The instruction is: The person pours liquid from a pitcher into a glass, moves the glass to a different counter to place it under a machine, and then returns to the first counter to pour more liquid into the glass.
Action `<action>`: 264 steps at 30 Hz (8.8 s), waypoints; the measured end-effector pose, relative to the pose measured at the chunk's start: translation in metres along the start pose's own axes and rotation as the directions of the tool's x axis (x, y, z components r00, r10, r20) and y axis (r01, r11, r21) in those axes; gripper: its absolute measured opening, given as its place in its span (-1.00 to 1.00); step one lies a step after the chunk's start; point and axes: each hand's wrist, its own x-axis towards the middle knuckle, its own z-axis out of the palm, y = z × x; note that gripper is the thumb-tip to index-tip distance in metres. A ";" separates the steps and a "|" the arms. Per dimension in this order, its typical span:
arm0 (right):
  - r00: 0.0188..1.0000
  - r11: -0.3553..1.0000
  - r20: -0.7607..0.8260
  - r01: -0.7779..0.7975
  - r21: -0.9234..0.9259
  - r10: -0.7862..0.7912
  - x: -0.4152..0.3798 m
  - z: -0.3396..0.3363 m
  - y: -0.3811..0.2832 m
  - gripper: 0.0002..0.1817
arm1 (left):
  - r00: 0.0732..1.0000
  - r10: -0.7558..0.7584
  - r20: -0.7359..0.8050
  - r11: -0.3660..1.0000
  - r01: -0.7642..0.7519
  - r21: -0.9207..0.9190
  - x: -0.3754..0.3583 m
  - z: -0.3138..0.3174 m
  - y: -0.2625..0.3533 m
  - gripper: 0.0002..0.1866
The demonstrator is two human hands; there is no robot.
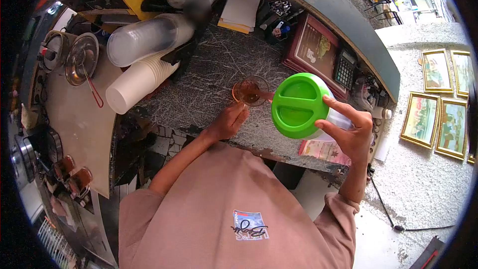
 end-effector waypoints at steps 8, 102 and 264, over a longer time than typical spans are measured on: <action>1.000 1.000 0.002 -0.007 0.010 0.007 0.000 -0.001 -0.002 -0.45 | 0.999 0.029 -0.030 1.000 -0.029 -0.005 0.002 0.000 0.005 -0.73; 0.739 0.983 -0.649 -0.146 0.111 0.183 -0.044 0.215 0.095 -0.48 | 0.998 -0.064 0.023 0.998 0.063 0.018 -0.006 0.001 -0.014 -0.75; 0.932 0.905 -0.173 -0.245 0.347 0.319 -0.081 0.041 0.041 -0.14 | 0.996 -0.093 0.017 0.984 0.089 0.154 -0.013 0.003 0.040 -0.75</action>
